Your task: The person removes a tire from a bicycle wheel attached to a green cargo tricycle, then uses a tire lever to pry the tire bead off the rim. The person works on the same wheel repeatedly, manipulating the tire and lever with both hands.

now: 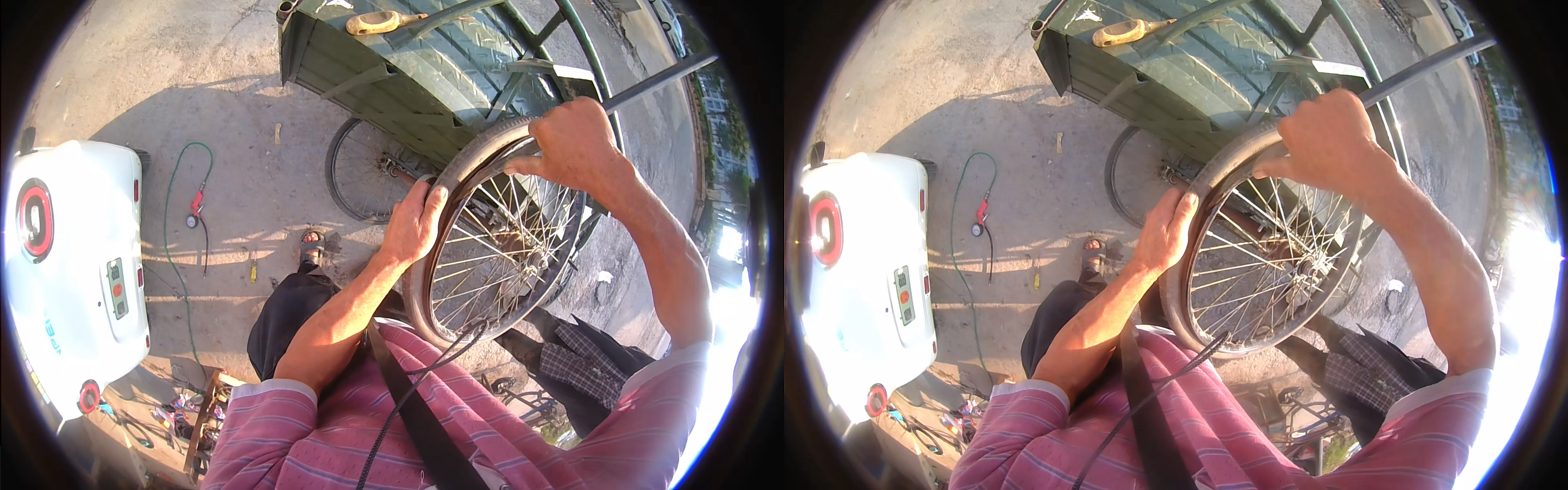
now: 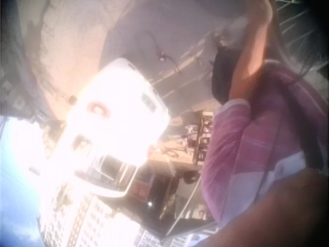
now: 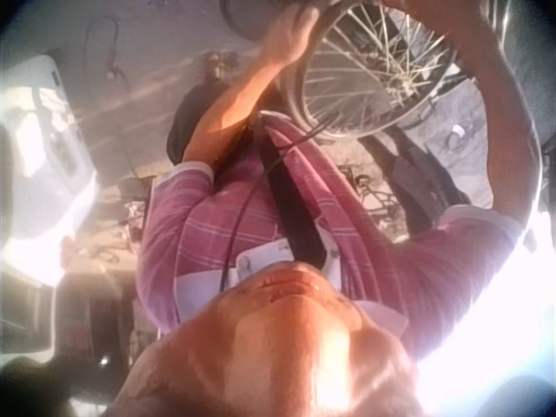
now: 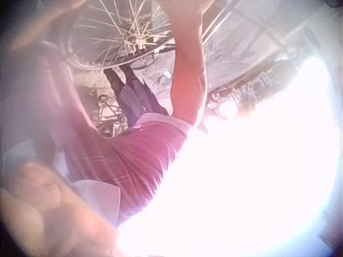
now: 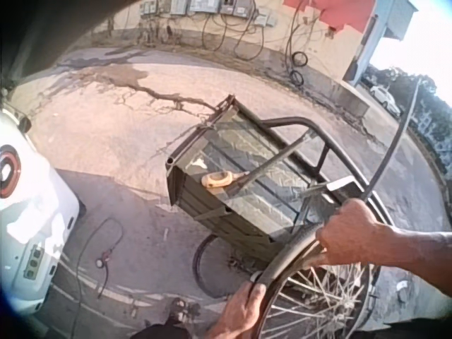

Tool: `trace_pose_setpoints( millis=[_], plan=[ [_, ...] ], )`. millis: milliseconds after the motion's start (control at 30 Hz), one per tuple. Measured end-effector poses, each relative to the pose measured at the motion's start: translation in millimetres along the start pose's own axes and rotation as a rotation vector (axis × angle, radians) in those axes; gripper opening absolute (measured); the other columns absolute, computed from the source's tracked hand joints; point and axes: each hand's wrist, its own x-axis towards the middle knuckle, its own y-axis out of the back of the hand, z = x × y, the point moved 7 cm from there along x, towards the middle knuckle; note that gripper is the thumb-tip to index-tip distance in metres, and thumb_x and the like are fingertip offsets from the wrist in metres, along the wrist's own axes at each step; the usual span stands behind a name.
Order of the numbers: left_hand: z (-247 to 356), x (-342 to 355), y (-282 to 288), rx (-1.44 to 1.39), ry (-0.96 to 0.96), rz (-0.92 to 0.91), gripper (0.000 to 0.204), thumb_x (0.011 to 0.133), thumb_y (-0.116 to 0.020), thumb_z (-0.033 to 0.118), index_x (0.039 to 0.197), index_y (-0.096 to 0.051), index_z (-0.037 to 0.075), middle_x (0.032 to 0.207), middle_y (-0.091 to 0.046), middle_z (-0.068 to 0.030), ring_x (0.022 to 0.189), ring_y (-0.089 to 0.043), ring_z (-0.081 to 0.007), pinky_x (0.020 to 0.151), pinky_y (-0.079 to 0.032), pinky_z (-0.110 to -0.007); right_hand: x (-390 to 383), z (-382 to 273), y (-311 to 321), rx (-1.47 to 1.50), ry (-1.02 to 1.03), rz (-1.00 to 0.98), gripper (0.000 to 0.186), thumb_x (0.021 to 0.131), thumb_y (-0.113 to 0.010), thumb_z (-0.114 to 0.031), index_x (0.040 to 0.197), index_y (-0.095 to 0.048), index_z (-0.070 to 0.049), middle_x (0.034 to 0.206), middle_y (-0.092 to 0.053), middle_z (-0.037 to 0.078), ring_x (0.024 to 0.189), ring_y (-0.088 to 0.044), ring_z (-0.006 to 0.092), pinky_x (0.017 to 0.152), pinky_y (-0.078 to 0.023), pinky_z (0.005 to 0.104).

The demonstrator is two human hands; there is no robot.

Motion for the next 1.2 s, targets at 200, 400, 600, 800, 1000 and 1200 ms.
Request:
trace_pose_setpoints(
  millis=[200, 400, 600, 800, 1000, 1200],
  plan=[
    [-6.6, 4.6, -18.9, -0.505, 0.038, -0.01, 0.058, 0.118, -0.047, 0.054, 0.121, -0.065, -0.001, 0.111, -0.065, -0.003, 0.11, -0.056, -0.0154, 0.103, -0.046, -0.033, -77.5, -20.1, -39.8, 0.177, -0.258, 0.366, 0.067, 0.076, -0.084, -0.074, 0.075, -0.075, -0.007, 0.067, -0.069, 0.01, 0.067, -0.07, 0.0309, 0.07, -0.048, 0.0465],
    [-1.2, 17.1, -6.0, -0.333, 0.038, 0.009, 0.066, 0.116, -0.047, 0.06, 0.121, -0.067, -0.003, 0.108, -0.066, -0.007, 0.105, -0.056, -0.0166, 0.099, -0.047, -0.034, -79.9, -21.5, -23.6, 0.152, -0.297, 0.379, 0.067, 0.081, -0.079, -0.076, 0.078, -0.077, -0.009, 0.069, -0.071, 0.009, 0.068, -0.071, 0.0301, 0.072, -0.051, 0.0458],
    [-3.7, -49.0, -1.7, 0.01, -0.026, 0.04, 0.061, 0.113, -0.061, 0.047, 0.146, -0.052, -0.004, 0.118, -0.072, -0.0295, 0.109, -0.072, -0.0392, 0.095, -0.054, -0.046, -62.4, -5.6, -34.0, 0.093, -0.249, 0.135, 0.073, 0.092, -0.063, -0.083, 0.086, -0.081, -0.012, 0.078, -0.077, 0.008, 0.08, -0.078, 0.0243, 0.075, -0.057, 0.0415],
    [-27.3, -89.4, -5.4, 0.123, 0.017, 0.145, 0.05, 0.112, -0.063, 0.045, 0.128, -0.052, -0.001, 0.095, -0.072, -0.0353, 0.091, -0.072, -0.0576, 0.072, -0.056, -0.058, -39.8, 12.1, -17.8, 0.075, -0.195, -0.033, 0.078, 0.092, -0.062, -0.086, 0.082, -0.082, -0.011, 0.074, -0.076, 0.008, 0.078, -0.078, 0.0252, 0.073, -0.058, 0.0403],
    [-30.7, -78.5, -4.3, 0.125, -0.014, 0.163, 0.047, 0.111, -0.065, 0.044, 0.122, -0.053, 0.0, 0.087, -0.072, -0.0335, 0.085, -0.071, -0.0582, 0.065, -0.054, -0.059, 10.0, 14.9, 17.6, -0.059, 0.033, 0.097, 0.077, 0.085, -0.071, -0.082, 0.077, -0.082, -0.006, 0.074, -0.076, 0.013, 0.077, -0.077, 0.0331, 0.076, -0.06, 0.0436],
    [-4.3, -51.7, 0.5, 0.12, -0.035, 0.092, 0.045, 0.112, -0.065, 0.042, 0.121, -0.054, -0.001, 0.084, -0.072, -0.033, 0.084, -0.072, -0.0577, 0.066, -0.054, -0.059, 60.3, 11.6, 36.5, -0.105, 0.25, 0.045, 0.075, 0.076, -0.08, -0.077, 0.074, -0.082, -0.002, 0.07, -0.073, 0.02, 0.077, -0.074, 0.0431, 0.078, -0.058, 0.0484]
  ],
)
